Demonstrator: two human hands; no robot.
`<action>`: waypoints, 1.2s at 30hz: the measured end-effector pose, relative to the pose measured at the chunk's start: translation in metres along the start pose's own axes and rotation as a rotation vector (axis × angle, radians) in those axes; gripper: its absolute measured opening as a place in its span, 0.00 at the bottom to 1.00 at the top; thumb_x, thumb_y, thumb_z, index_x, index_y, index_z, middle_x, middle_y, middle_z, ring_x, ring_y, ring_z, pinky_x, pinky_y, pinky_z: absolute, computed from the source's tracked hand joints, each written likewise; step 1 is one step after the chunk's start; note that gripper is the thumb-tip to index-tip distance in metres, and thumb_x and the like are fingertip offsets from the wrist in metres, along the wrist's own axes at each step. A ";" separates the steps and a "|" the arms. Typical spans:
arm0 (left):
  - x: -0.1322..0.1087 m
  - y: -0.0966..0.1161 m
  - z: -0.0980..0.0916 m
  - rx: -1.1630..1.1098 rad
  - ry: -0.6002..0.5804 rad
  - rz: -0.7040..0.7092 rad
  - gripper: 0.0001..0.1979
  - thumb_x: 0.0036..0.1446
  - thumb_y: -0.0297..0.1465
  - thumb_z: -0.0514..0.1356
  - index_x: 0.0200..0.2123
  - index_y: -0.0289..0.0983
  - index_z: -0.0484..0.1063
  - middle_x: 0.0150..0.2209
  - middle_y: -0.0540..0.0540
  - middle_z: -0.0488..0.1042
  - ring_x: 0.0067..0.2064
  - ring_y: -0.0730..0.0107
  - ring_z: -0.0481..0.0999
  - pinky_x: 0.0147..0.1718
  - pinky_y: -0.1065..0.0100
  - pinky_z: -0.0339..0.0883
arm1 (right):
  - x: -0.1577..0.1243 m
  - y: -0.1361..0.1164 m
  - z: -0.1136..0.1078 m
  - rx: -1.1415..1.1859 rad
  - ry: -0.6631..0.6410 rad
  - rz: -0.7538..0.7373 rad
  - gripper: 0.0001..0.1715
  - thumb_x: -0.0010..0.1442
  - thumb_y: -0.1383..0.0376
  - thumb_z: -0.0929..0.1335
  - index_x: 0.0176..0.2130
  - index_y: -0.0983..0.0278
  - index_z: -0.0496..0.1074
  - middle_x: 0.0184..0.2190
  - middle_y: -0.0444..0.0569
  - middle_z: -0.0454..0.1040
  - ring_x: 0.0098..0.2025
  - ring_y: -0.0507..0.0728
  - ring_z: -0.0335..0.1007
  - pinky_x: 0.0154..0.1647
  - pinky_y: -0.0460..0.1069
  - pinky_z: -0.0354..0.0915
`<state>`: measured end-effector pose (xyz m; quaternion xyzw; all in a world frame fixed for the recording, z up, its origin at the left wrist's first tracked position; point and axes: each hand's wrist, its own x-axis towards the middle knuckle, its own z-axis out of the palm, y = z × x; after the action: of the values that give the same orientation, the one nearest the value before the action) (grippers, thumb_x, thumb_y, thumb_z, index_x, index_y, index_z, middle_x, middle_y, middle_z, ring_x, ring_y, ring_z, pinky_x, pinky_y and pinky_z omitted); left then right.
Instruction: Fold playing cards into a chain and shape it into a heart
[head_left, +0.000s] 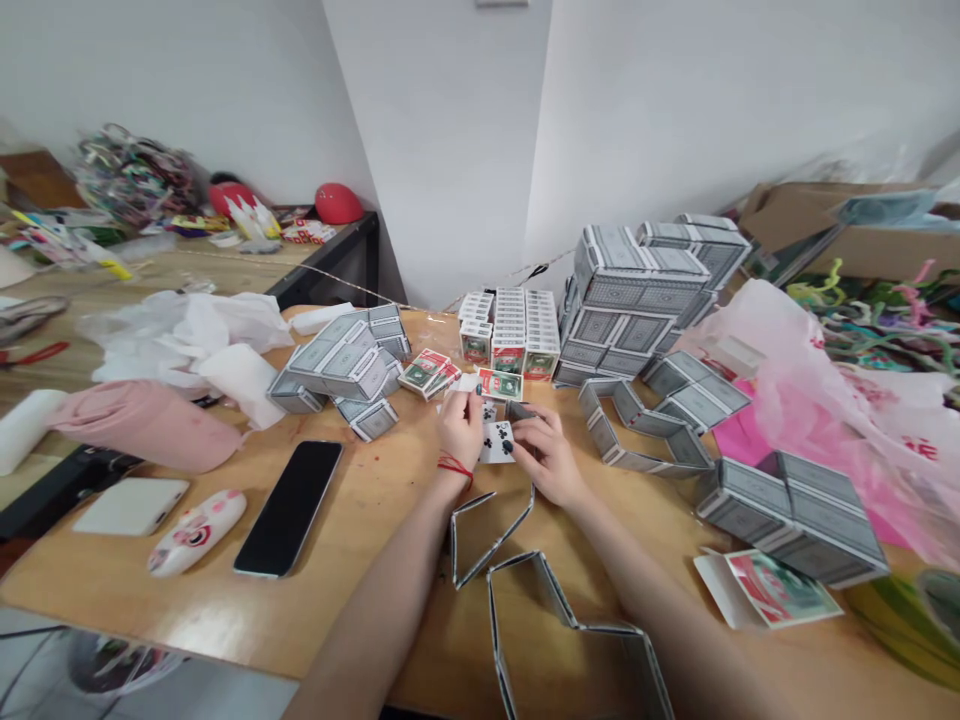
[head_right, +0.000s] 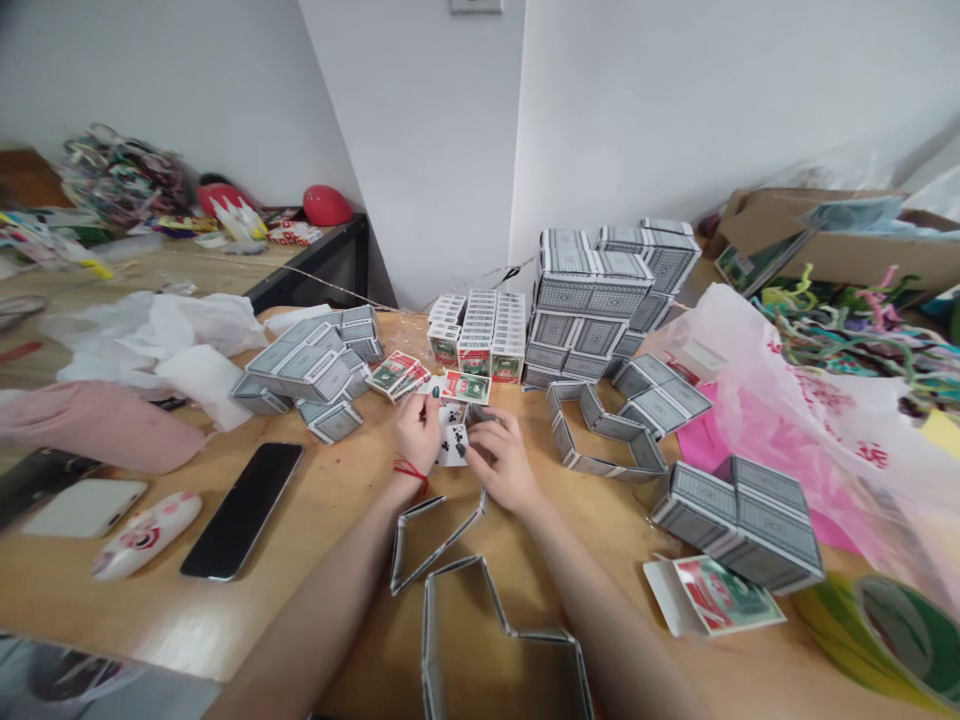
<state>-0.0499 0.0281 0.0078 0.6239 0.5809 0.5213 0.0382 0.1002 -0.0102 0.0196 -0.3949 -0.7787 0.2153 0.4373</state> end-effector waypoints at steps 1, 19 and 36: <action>-0.002 0.003 0.001 -0.019 -0.015 0.022 0.13 0.57 0.32 0.47 0.22 0.36 0.62 0.23 0.48 0.65 0.29 0.73 0.65 0.31 0.72 0.58 | 0.000 0.002 0.001 0.011 0.008 0.017 0.05 0.53 0.65 0.64 0.29 0.60 0.70 0.33 0.48 0.72 0.51 0.59 0.55 0.51 0.57 0.53; 0.009 -0.015 -0.005 0.515 -0.441 0.097 0.09 0.53 0.35 0.52 0.34 0.40 0.67 0.38 0.43 0.65 0.42 0.59 0.62 0.39 0.60 0.55 | -0.005 0.015 -0.004 -0.013 0.445 0.180 0.09 0.54 0.65 0.62 0.23 0.63 0.64 0.30 0.48 0.69 0.37 0.55 0.64 0.40 0.52 0.61; 0.010 -0.017 -0.004 0.346 -0.351 0.087 0.15 0.56 0.36 0.46 0.22 0.36 0.64 0.29 0.43 0.67 0.34 0.67 0.65 0.34 0.67 0.56 | -0.001 0.026 -0.002 0.211 0.669 0.645 0.19 0.55 0.51 0.59 0.24 0.62 0.60 0.16 0.41 0.62 0.18 0.50 0.57 0.20 0.46 0.56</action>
<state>-0.0669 0.0392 0.0045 0.7267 0.6185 0.2988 0.0084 0.1136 0.0049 0.0027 -0.6174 -0.4068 0.2791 0.6127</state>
